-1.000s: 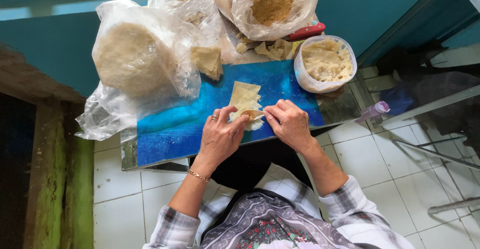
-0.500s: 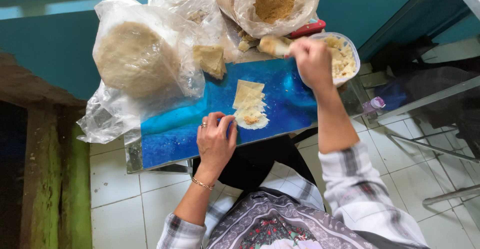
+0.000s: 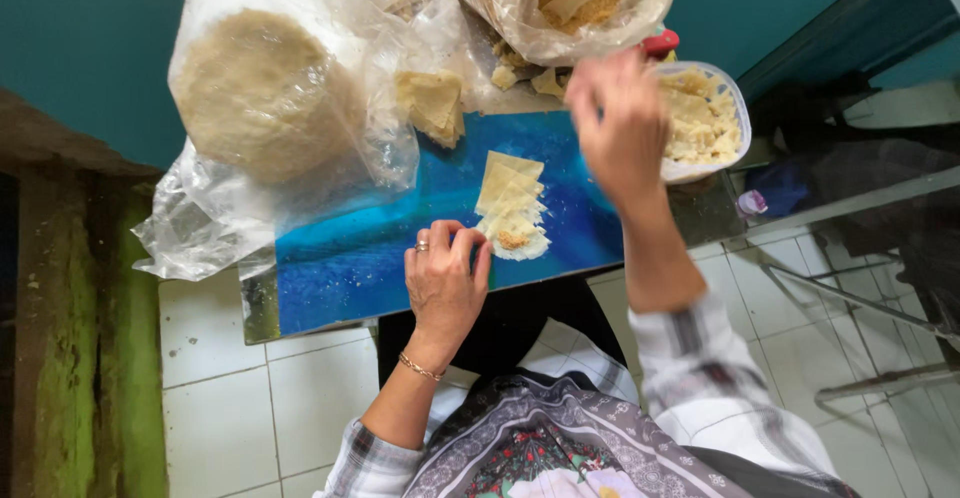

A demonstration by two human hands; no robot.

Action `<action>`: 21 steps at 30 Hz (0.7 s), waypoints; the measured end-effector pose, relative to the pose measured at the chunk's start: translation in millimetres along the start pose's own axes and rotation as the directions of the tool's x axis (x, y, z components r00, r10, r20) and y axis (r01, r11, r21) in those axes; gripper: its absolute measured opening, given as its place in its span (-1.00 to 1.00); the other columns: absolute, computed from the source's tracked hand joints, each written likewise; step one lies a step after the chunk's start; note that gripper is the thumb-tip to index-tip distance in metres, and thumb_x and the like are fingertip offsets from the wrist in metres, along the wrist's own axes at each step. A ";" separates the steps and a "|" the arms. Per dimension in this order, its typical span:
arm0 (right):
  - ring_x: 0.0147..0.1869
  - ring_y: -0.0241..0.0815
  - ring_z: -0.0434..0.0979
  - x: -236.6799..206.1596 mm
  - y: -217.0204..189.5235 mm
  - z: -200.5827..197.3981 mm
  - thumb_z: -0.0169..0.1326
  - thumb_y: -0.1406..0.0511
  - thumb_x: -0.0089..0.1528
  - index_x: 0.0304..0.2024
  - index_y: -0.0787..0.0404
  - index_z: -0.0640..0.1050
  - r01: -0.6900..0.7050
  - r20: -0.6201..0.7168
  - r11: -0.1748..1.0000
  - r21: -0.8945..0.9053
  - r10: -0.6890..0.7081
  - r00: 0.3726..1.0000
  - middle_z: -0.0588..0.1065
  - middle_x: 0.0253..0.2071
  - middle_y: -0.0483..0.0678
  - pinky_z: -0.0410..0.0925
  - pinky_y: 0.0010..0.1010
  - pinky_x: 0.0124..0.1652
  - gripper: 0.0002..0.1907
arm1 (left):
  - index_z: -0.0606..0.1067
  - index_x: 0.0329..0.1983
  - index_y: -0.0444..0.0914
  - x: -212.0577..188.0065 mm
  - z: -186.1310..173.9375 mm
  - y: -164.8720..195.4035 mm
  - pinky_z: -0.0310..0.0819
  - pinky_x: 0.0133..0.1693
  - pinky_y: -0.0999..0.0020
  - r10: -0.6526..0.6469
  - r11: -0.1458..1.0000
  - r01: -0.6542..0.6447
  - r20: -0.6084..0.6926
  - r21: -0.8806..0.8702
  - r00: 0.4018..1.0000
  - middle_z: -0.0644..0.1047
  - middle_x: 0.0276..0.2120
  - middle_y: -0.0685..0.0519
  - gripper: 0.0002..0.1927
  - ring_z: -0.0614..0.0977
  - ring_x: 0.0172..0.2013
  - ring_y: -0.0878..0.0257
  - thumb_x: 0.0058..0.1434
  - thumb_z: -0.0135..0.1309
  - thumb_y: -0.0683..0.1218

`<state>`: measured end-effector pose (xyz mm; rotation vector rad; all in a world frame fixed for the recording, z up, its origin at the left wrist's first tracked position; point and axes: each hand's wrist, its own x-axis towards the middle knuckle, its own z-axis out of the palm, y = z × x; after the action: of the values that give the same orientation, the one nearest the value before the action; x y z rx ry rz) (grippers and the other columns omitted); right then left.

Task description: The person sits at a small table and folds triangular pastry wrappers one at a time, spooning filling from a plastic container onto each wrapper, folding the dough over the filling and pressing the edges closed, then setting the folded pastry on the table. The person reaches into a bag of brown filling material between folds.

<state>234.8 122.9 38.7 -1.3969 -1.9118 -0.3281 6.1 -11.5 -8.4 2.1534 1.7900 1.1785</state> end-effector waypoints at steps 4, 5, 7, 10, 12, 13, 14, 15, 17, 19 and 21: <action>-0.21 -0.08 0.60 -94.1 -60.3 -52.0 0.29 0.24 0.18 -0.29 0.13 0.66 -0.249 0.325 0.943 0.222 0.169 0.930 0.58 -0.26 -0.06 0.43 -0.29 -0.24 -0.88 | 0.54 -0.30 -0.15 -1.7 1.2 -0.5 0.33 -0.21 0.12 -0.001 1.000 0.001 -0.008 -0.024 1.000 0.51 -0.23 0.04 -0.88 0.53 -0.17 0.06 0.15 0.26 -0.08; -0.20 -0.06 0.60 -104.9 -69.4 -53.6 0.31 0.24 0.16 -0.25 0.15 0.65 -0.221 0.291 0.956 0.194 0.159 0.943 0.56 -0.25 -0.06 0.42 -0.27 -0.25 -0.83 | 0.54 -0.30 -0.15 -1.7 1.5 -1.4 0.33 -0.20 0.13 0.000 0.999 -0.001 -0.020 -0.036 1.000 0.51 -0.23 0.05 -0.88 0.53 -0.17 0.07 0.16 0.26 -0.09; -0.20 -0.06 0.58 -112.7 -77.6 -50.7 0.33 0.23 0.15 -0.26 0.14 0.64 -0.206 0.245 0.954 0.219 0.151 0.958 0.53 -0.26 -0.07 0.41 -0.26 -0.26 -0.82 | 0.54 -0.30 -0.15 -1.1 3.1 -2.0 0.34 -0.20 0.14 0.017 0.998 -0.019 -0.030 -0.060 0.999 0.53 -0.23 0.07 -0.89 0.54 -0.19 0.08 0.17 0.26 -0.10; -0.23 -0.08 0.57 -116.0 -84.6 -41.8 0.32 0.25 0.16 -0.30 0.12 0.63 -0.282 0.251 0.924 0.257 0.218 0.943 0.52 -0.28 -0.08 0.40 -0.27 -0.31 -0.85 | 0.54 -0.30 -0.15 0.7 4.2 -2.8 0.35 -0.21 0.16 0.053 0.995 -0.055 -0.027 -0.081 0.998 0.57 -0.25 0.10 -0.89 0.56 -0.21 0.09 0.18 0.26 -0.10; -0.24 -0.08 0.57 -117.0 -84.5 -37.6 0.31 0.26 0.16 -0.27 0.14 0.62 -0.293 0.235 0.916 0.274 0.232 0.944 0.51 -0.28 -0.09 0.40 -0.27 -0.31 -0.85 | 0.53 -0.29 -0.15 1.6 4.3 -3.2 0.36 -0.22 0.17 0.067 0.994 -0.069 -0.023 -0.091 0.998 0.59 -0.26 0.12 -0.88 0.57 -0.23 0.09 0.18 0.26 -0.11; -0.23 -0.08 0.56 -118.0 -83.8 -36.1 0.31 0.26 0.16 -0.23 0.16 0.62 -0.267 0.203 0.922 0.281 0.214 0.955 0.51 -0.28 -0.09 0.40 -0.26 -0.29 -0.82 | 0.53 -0.27 -0.15 2.4 4.5 -3.7 0.37 -0.22 0.18 0.089 0.991 -0.091 -0.028 -0.097 0.996 0.60 -0.25 0.12 -0.88 0.57 -0.24 0.09 0.18 0.26 -0.12; -0.22 -0.07 0.56 -119.9 -83.4 -34.9 0.31 0.26 0.16 -0.19 0.18 0.62 -0.243 0.174 0.927 0.286 0.200 0.964 0.51 -0.28 -0.09 0.40 -0.25 -0.28 -0.78 | 0.53 -0.25 -0.15 2.5 4.6 -4.3 0.37 -0.23 0.18 0.110 0.988 -0.112 -0.029 -0.103 0.994 0.61 -0.25 0.11 -0.87 0.58 -0.24 0.09 0.18 0.26 -0.13; -0.22 -0.05 0.56 -122.2 -83.1 -33.7 0.32 0.26 0.14 -0.20 0.18 0.62 -0.227 0.150 0.941 0.251 0.194 0.969 0.50 -0.28 -0.07 0.40 -0.25 -0.28 -0.78 | 0.53 -0.23 -0.15 1.8 4.4 -4.8 0.37 -0.23 0.19 0.127 0.986 -0.129 -0.026 -0.109 0.992 0.62 -0.24 0.11 -0.86 0.58 -0.24 0.09 0.19 0.25 -0.13; -0.22 -0.02 0.55 -125.0 -81.6 -30.2 0.33 0.24 0.12 -0.22 0.19 0.61 -0.194 0.099 0.966 0.174 0.179 0.979 0.50 -0.28 -0.03 0.39 -0.24 -0.30 -0.76 | 0.53 -0.18 -0.16 1.2 4.4 -6.8 0.39 -0.22 0.20 0.148 0.983 -0.149 -0.016 -0.110 0.989 0.62 -0.24 0.11 -0.84 0.59 -0.23 0.10 0.19 0.25 -0.15; -0.22 -0.05 0.56 -128.0 -82.0 -26.6 0.32 0.26 0.15 -0.27 0.15 0.60 -0.219 0.115 0.956 0.197 0.199 0.973 0.50 -0.26 -0.04 0.39 -0.25 -0.28 -0.82 | 0.53 -0.15 -0.18 -1.5 4.4 -7.8 0.40 -0.21 0.21 0.173 0.979 -0.173 -0.014 -0.111 0.985 0.62 -0.24 0.10 -0.81 0.59 -0.22 0.10 0.19 0.25 -0.16; -0.23 -0.08 0.56 -127.8 -82.2 -23.0 0.31 0.27 0.18 -0.28 0.14 0.59 -0.246 0.135 0.941 0.233 0.220 0.966 0.51 -0.24 -0.07 0.40 -0.27 -0.27 -0.86 | 0.53 -0.13 -0.19 -2.0 4.7 -8.8 0.41 -0.20 0.21 0.206 0.972 -0.209 -0.035 -0.108 0.978 0.62 -0.24 0.08 -0.79 0.59 -0.21 0.09 0.18 0.26 -0.15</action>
<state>187.9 -12.9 -15.6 -1.4739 -1.7751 0.1009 1.9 -8.9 -17.3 2.3144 1.4956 1.3180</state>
